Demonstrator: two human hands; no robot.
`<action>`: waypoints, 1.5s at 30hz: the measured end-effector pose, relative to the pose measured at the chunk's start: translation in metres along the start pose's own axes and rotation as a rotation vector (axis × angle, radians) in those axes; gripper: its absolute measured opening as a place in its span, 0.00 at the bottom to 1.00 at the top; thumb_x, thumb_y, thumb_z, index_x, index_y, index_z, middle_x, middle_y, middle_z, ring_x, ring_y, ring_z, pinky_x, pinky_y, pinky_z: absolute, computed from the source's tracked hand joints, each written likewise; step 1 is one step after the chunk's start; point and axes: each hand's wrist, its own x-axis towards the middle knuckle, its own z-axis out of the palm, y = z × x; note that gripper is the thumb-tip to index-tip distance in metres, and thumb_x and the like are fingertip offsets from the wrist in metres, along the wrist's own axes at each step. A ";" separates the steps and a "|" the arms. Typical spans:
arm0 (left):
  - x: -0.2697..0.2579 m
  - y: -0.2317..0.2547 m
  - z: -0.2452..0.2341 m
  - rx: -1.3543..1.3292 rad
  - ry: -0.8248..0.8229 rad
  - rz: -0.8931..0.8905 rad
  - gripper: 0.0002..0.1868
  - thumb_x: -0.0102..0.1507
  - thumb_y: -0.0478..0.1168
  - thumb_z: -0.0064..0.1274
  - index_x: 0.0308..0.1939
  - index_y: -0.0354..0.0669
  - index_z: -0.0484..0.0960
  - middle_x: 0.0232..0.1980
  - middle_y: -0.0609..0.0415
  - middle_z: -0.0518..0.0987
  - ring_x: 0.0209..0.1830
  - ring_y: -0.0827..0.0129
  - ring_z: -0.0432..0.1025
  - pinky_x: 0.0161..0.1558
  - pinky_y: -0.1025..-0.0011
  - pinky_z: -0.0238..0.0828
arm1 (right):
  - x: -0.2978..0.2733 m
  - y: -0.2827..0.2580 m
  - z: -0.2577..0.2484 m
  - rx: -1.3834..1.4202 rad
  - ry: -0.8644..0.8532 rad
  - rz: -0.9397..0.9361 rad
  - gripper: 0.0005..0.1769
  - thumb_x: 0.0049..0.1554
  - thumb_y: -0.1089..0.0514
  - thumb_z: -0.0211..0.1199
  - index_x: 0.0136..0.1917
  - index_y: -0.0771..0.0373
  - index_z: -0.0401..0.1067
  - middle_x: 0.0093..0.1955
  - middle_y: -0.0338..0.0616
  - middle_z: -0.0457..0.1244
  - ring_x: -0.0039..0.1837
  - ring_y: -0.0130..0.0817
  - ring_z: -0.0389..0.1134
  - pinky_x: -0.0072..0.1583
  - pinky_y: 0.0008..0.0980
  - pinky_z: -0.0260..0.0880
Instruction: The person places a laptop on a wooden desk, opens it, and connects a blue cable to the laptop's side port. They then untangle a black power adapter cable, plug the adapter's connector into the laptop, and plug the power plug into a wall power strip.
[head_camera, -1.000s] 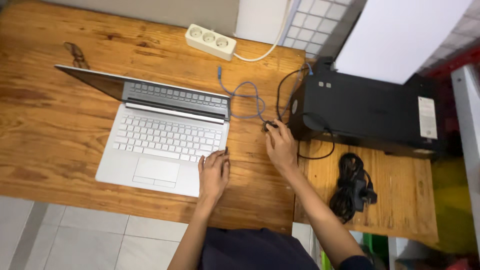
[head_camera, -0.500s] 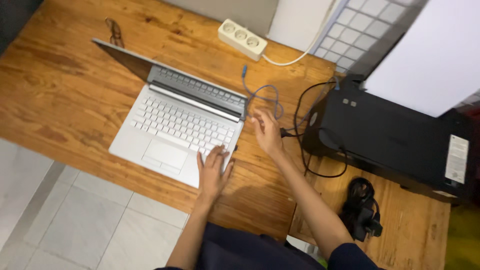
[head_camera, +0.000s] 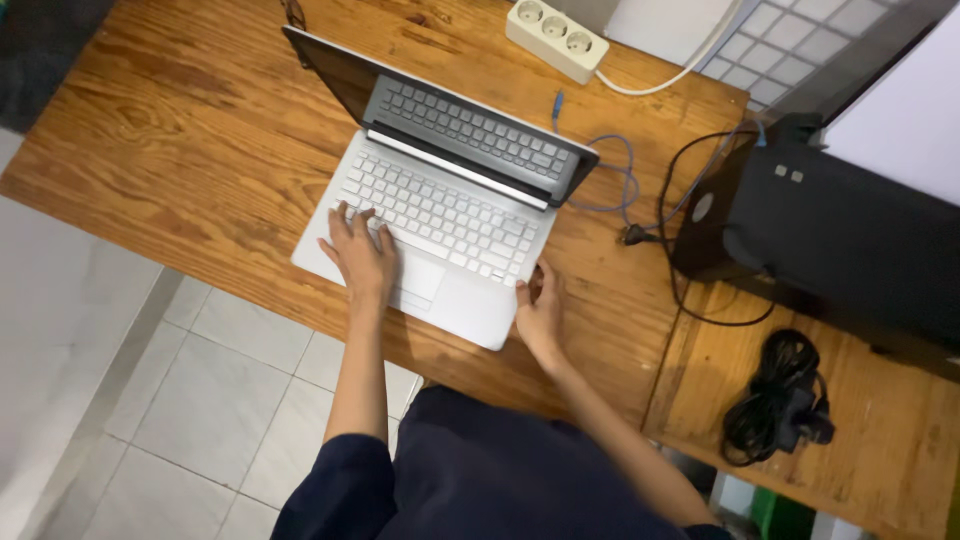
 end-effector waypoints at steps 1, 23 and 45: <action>0.006 -0.010 0.000 -0.002 -0.006 -0.021 0.20 0.66 0.40 0.53 0.61 0.41 0.76 0.75 0.33 0.59 0.79 0.40 0.47 0.72 0.34 0.30 | -0.006 -0.001 0.007 0.056 0.020 -0.001 0.32 0.60 0.62 0.61 0.75 0.65 0.58 0.68 0.55 0.57 0.64 0.42 0.64 0.62 0.37 0.70; 0.084 -0.066 -0.015 -0.276 -0.044 -0.261 0.28 0.63 0.41 0.53 0.67 0.45 0.68 0.69 0.44 0.72 0.69 0.43 0.58 0.69 0.41 0.37 | 0.010 -0.057 0.064 0.491 0.499 0.591 0.17 0.53 0.62 0.65 0.57 0.66 0.74 0.52 0.41 0.69 0.54 0.31 0.66 0.57 0.31 0.63; 0.137 -0.118 -0.045 -0.290 -0.027 -0.339 0.25 0.62 0.42 0.54 0.63 0.42 0.68 0.65 0.41 0.73 0.70 0.47 0.58 0.72 0.43 0.38 | 0.042 -0.103 0.145 0.349 0.429 0.542 0.21 0.54 0.61 0.65 0.60 0.71 0.76 0.52 0.50 0.71 0.50 0.36 0.68 0.55 0.36 0.67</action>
